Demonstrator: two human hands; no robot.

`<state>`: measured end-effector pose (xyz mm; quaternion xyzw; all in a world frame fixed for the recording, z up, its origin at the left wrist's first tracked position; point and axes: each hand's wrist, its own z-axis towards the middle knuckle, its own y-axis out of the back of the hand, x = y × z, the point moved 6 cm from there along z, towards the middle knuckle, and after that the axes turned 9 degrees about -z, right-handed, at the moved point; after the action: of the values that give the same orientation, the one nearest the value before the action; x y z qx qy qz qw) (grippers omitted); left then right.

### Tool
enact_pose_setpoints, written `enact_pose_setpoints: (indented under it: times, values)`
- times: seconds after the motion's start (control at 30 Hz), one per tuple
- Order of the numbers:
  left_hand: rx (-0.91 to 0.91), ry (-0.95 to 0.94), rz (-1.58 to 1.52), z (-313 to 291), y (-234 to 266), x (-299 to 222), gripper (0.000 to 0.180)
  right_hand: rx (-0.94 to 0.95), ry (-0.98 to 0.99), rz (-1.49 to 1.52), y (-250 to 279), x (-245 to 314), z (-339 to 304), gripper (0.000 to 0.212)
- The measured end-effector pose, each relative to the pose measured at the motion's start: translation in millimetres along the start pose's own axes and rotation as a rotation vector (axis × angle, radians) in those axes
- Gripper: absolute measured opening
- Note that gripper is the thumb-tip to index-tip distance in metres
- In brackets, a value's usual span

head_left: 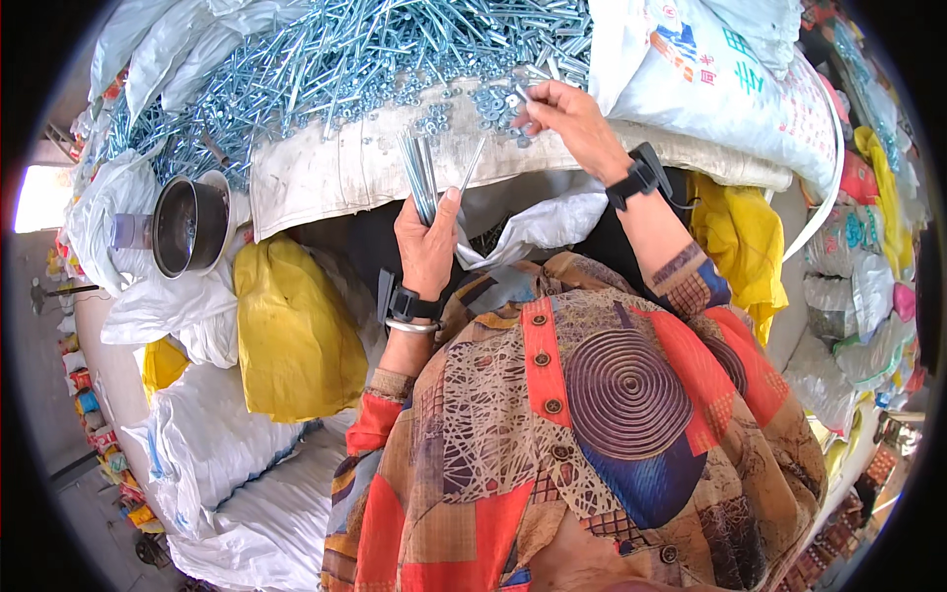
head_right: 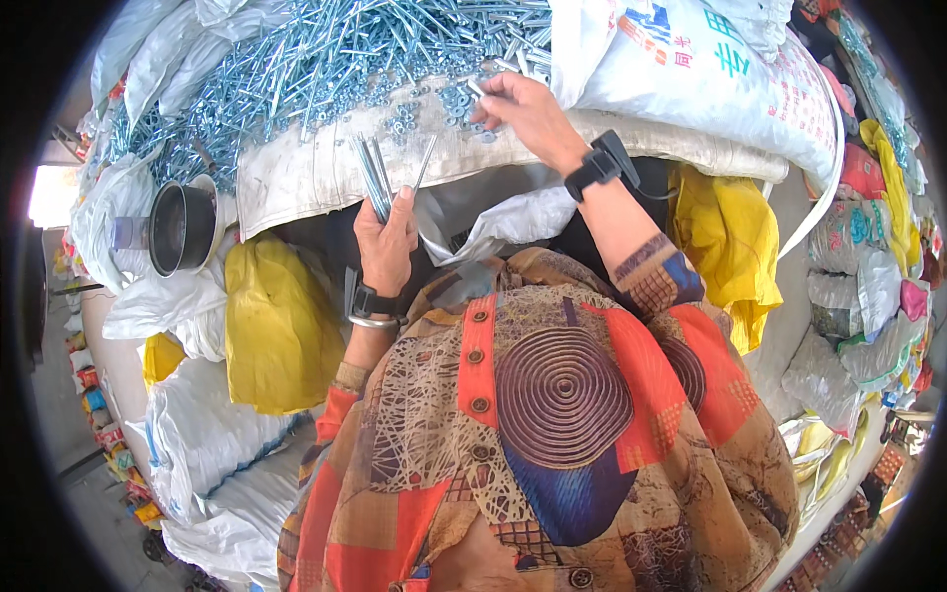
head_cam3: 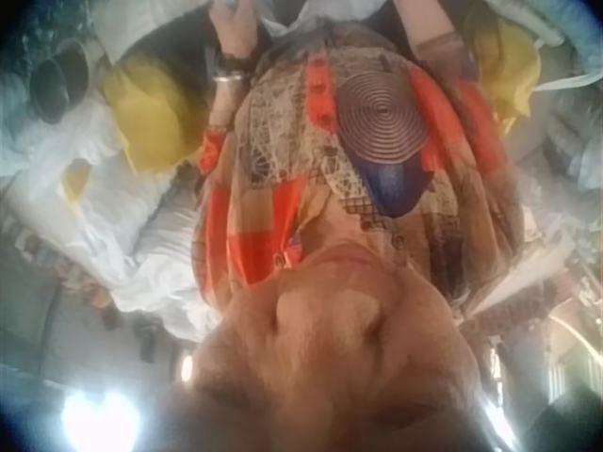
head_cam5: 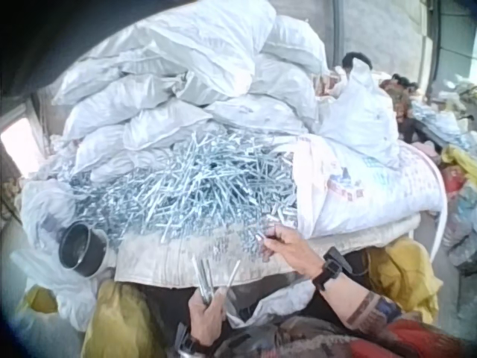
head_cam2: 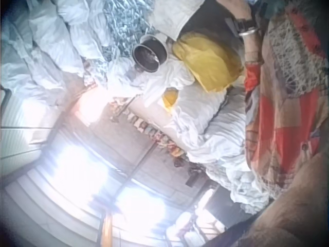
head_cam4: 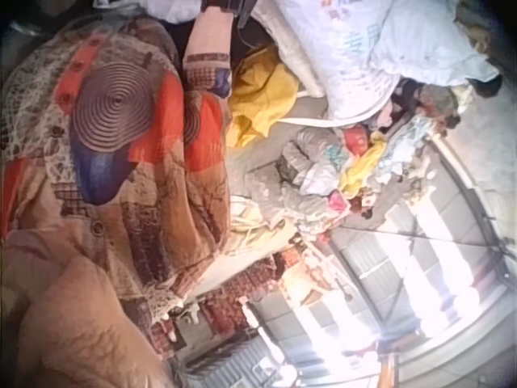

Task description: Sorting metal bolts and assembling them with washers in a warehouse setting.

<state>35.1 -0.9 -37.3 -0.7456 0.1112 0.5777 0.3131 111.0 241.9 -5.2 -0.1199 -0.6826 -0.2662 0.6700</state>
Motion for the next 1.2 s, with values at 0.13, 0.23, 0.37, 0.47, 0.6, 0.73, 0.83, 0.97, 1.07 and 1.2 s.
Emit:
enact_pose_setpoints:
  times: [0.13,0.23,0.37,0.47,0.6,0.73,0.83,0.97,1.07,1.2]
  values:
    - [0.056,-0.013,-0.012,-5,-2,-4,0.023,0.116,0.038,-0.004,-9,15,-27,0.022]
    - [0.092,-0.019,-0.061,-10,-4,-6,0.023,0.154,0.066,-0.022,-10,26,-42,0.022]
    - [0.153,-0.030,-0.016,-16,-6,-8,0.022,0.203,0.076,-0.116,-11,32,-53,0.022]
    - [0.180,-0.028,0.044,-17,-2,-8,0.023,0.240,0.090,-0.173,-13,36,-57,0.021]
    - [0.260,-0.105,0.325,-15,0,-12,0.024,0.321,0.120,-0.130,-20,36,-62,0.018]
    - [0.305,-0.281,0.434,-13,-9,-16,0.025,0.391,0.076,-0.090,-41,26,-69,0.019]
    - [0.217,-0.129,0.273,-11,-2,-2,0.025,0.263,0.040,0.005,-55,26,-68,0.028]
    - [0.079,0.044,-0.149,-6,17,16,0.025,0.220,0.135,-0.011,-59,39,-49,0.033]
    - [0.124,0.039,-0.287,6,36,16,0.029,0.124,0.368,-0.467,-43,27,-16,0.025]
    - [0.192,0.132,-0.463,19,58,9,0.038,0.067,0.594,-0.846,-55,20,10,0.012]
